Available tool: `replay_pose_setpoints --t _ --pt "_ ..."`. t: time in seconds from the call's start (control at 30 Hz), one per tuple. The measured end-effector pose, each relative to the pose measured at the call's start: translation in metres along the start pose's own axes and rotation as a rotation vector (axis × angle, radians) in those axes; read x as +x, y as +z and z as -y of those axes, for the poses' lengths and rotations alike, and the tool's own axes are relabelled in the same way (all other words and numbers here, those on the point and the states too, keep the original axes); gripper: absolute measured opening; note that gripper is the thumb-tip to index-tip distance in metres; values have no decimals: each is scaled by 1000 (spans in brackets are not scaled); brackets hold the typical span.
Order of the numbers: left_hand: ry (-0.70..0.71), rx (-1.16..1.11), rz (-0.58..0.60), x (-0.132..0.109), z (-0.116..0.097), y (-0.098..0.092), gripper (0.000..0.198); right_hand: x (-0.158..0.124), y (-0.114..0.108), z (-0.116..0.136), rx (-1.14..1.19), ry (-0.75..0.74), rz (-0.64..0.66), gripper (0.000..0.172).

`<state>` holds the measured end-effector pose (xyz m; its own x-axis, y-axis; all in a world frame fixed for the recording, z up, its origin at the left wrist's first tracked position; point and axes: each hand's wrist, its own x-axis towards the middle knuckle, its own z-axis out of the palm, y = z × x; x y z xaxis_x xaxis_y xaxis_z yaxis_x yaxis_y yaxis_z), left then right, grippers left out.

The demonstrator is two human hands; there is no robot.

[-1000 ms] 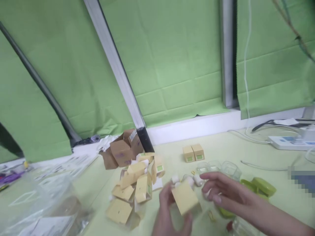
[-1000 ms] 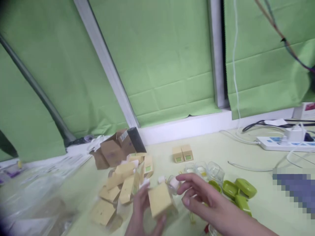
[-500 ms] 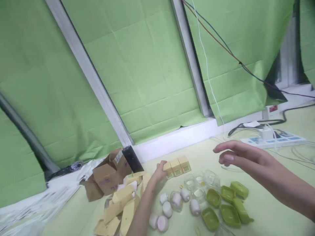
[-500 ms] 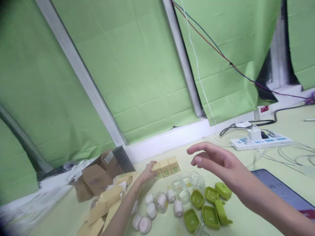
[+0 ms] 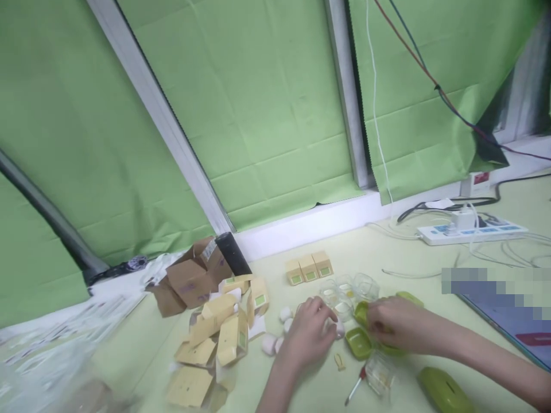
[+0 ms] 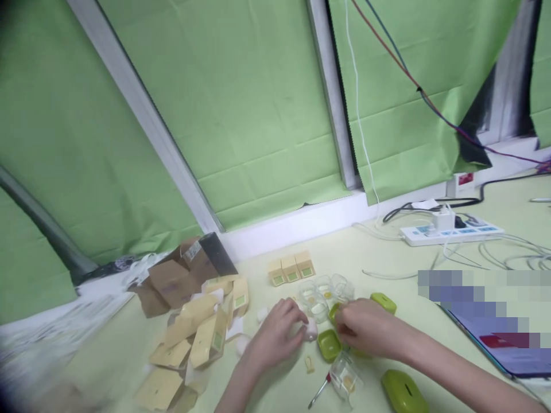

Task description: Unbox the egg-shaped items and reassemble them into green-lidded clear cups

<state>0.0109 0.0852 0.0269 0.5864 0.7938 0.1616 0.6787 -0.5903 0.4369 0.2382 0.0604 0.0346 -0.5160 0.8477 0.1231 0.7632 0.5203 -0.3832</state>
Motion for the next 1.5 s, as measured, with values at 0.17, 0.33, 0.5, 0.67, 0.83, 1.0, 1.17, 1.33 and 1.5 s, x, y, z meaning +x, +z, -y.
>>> replay_pose_setpoints --t 0.17,0.33,0.5,0.67,0.83,1.0,1.17,1.33,1.5 --pt "-8 65 32 -26 -1 24 15 19 16 21 -24 -76 -25 23" --pt "-115 -311 56 -43 8 32 14 27 16 37 20 -153 -16 19" --pt "-204 -549 -189 -29 6 38 23 23 14 39 109 -166 -51 15" --pt "-198 -679 -302 -6 -7 46 37 21 4 29 203 -200 -81 15" --pt "-63 -353 -189 -15 -16 49 24 19 -21 15 321 -90 -225 13" --pt "-80 -244 34 -30 -11 44 13 19 -33 8 525 5 -322 22" --pt "-182 -872 -220 -30 -9 37 13 20 -27 16 688 17 -201 25" --pt "-231 -1685 -396 -23 -17 41 16 20 -9 31 691 -68 -273 22" --pt "-186 -1749 -399 -25 -25 41 19 19 5 33 665 -75 -340 19"
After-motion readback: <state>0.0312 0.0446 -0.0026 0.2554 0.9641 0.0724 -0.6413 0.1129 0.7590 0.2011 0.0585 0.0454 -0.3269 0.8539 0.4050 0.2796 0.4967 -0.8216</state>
